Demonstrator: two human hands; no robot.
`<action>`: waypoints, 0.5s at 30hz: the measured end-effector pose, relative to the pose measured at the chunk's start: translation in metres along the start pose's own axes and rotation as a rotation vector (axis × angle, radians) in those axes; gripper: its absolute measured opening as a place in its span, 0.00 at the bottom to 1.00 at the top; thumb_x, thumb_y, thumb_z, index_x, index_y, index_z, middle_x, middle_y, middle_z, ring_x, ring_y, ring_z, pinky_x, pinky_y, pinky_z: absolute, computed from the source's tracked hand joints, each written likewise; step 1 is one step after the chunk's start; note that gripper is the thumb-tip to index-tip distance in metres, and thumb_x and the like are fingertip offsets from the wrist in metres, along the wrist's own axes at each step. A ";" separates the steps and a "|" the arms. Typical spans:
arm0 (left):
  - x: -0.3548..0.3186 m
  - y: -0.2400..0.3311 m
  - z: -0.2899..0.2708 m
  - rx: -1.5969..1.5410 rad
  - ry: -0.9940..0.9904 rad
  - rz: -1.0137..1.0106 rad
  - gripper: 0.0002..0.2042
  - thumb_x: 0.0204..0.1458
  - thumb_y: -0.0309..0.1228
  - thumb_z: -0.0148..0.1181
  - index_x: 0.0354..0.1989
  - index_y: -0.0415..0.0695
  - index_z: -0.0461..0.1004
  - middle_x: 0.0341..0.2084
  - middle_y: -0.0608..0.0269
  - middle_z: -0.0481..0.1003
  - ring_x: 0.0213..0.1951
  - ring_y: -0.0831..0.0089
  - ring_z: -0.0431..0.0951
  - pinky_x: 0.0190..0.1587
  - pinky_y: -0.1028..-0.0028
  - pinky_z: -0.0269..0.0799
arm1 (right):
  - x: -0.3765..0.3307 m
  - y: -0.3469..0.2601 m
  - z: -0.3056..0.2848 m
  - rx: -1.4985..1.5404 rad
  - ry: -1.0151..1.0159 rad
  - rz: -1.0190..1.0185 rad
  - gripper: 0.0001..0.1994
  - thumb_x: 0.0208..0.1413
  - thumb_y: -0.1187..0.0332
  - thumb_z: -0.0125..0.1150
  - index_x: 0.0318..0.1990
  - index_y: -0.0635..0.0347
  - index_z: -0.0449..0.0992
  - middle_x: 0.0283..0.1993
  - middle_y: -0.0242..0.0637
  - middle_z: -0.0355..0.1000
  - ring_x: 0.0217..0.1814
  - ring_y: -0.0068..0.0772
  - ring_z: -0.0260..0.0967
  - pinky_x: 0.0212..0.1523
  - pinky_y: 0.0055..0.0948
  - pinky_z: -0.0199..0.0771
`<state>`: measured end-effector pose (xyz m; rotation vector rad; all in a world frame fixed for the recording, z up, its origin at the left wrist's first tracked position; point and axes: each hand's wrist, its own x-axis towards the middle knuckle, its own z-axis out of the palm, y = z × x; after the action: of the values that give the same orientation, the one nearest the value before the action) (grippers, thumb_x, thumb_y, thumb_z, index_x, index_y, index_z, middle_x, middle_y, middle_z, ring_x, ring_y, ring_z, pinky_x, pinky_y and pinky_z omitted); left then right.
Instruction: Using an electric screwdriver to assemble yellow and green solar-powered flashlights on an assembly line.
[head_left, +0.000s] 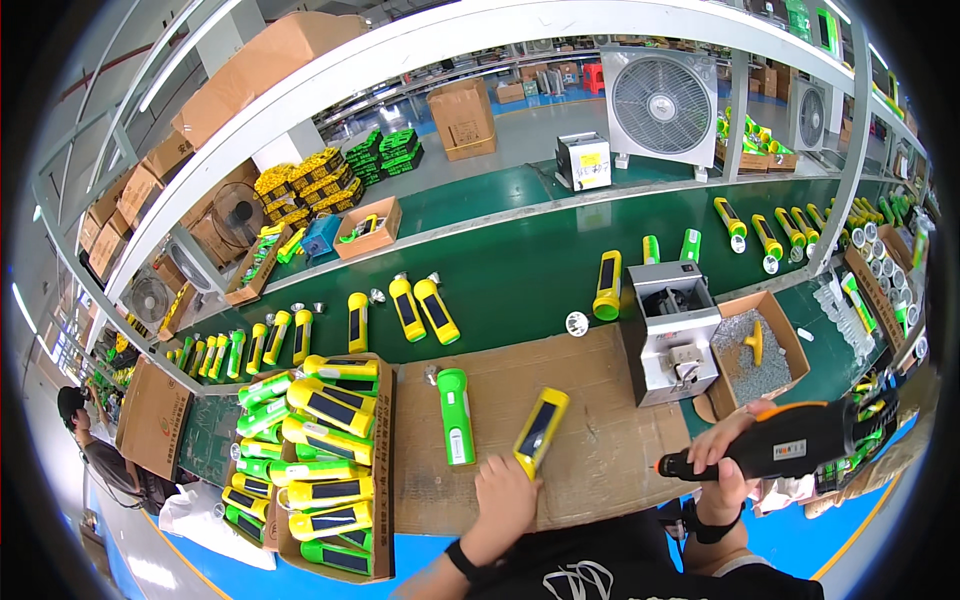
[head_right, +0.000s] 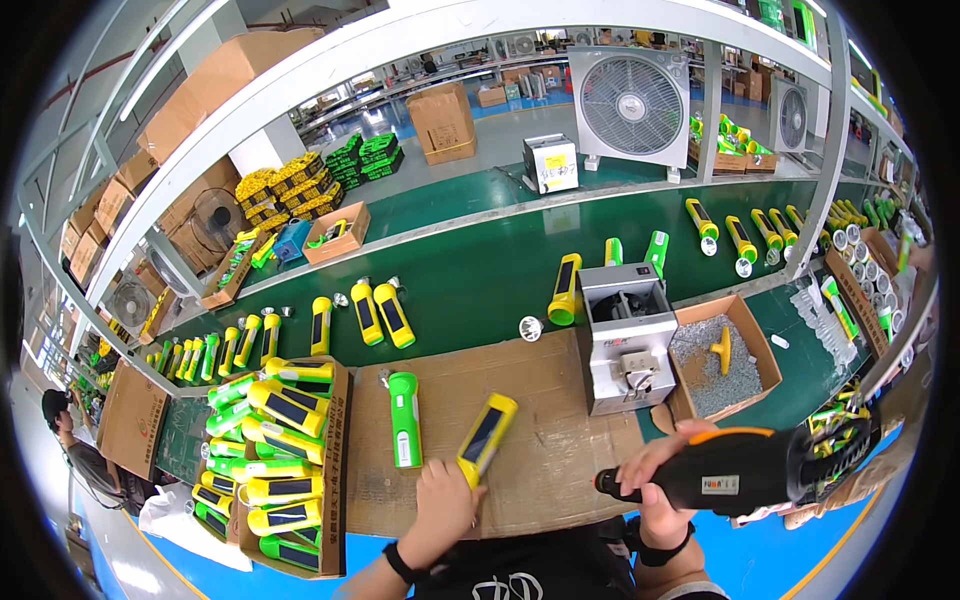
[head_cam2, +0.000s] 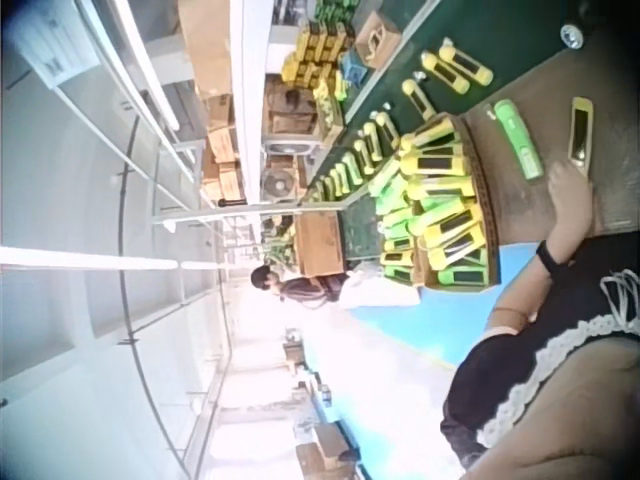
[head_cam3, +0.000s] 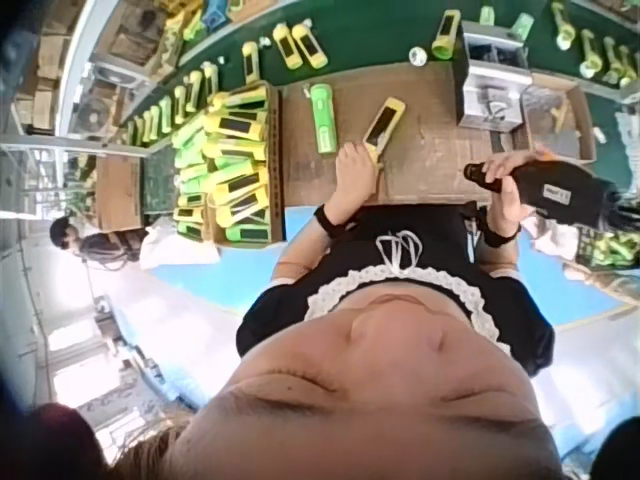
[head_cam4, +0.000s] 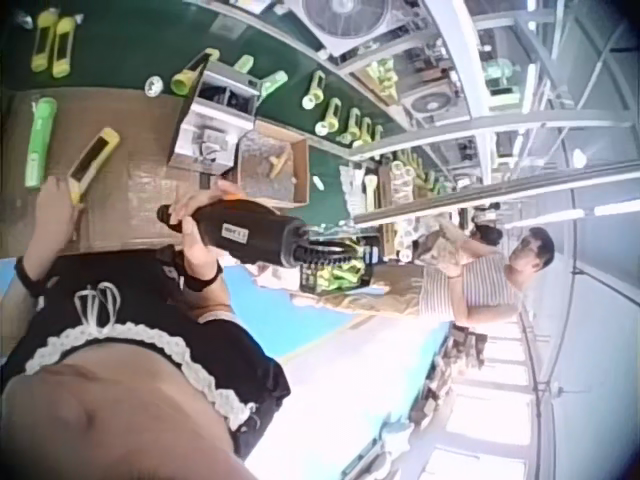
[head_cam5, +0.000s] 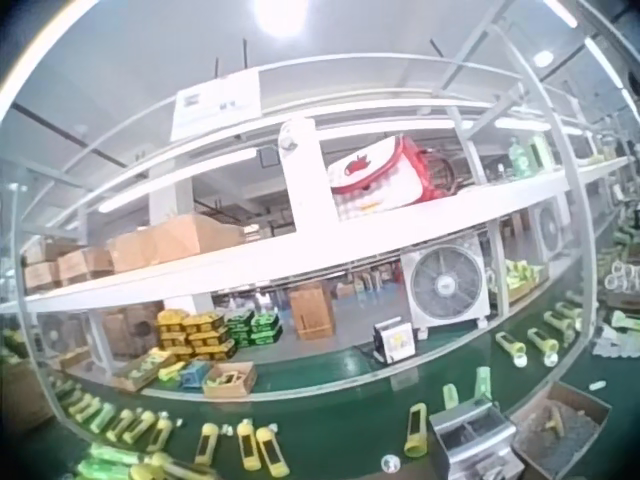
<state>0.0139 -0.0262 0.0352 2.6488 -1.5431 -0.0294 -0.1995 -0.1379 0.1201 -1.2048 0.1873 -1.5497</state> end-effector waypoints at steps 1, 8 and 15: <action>0.023 0.001 0.004 0.057 0.035 -0.007 0.26 0.36 0.45 0.68 0.37 0.37 0.68 0.34 0.52 0.69 0.37 0.60 0.71 0.37 0.64 0.68 | -0.001 0.000 -0.008 -0.051 0.016 -0.011 0.31 0.47 0.69 0.64 0.54 0.63 0.50 0.23 0.35 0.63 0.21 0.28 0.64 0.26 0.27 0.69; 0.246 0.038 0.033 0.110 0.208 -0.091 0.37 0.36 0.52 0.67 0.53 0.42 0.65 0.37 0.56 0.71 0.40 0.62 0.74 0.39 0.68 0.72 | -0.021 0.004 -0.042 -0.122 0.086 0.097 0.31 0.46 0.73 0.63 0.54 0.62 0.50 0.23 0.34 0.63 0.22 0.27 0.62 0.27 0.26 0.68; 0.303 0.100 0.023 -0.057 -0.163 0.131 0.36 0.39 0.43 0.66 0.59 0.47 0.59 0.54 0.36 0.56 0.52 0.48 0.66 0.51 0.60 0.65 | -0.040 -0.002 -0.076 -0.312 0.103 0.103 0.31 0.44 0.74 0.64 0.52 0.62 0.51 0.23 0.34 0.63 0.21 0.27 0.63 0.26 0.25 0.68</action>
<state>0.0761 -0.3401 0.0268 2.5524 -1.7328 -0.2836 -0.2634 -0.1393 0.0625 -1.3335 0.5669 -1.5299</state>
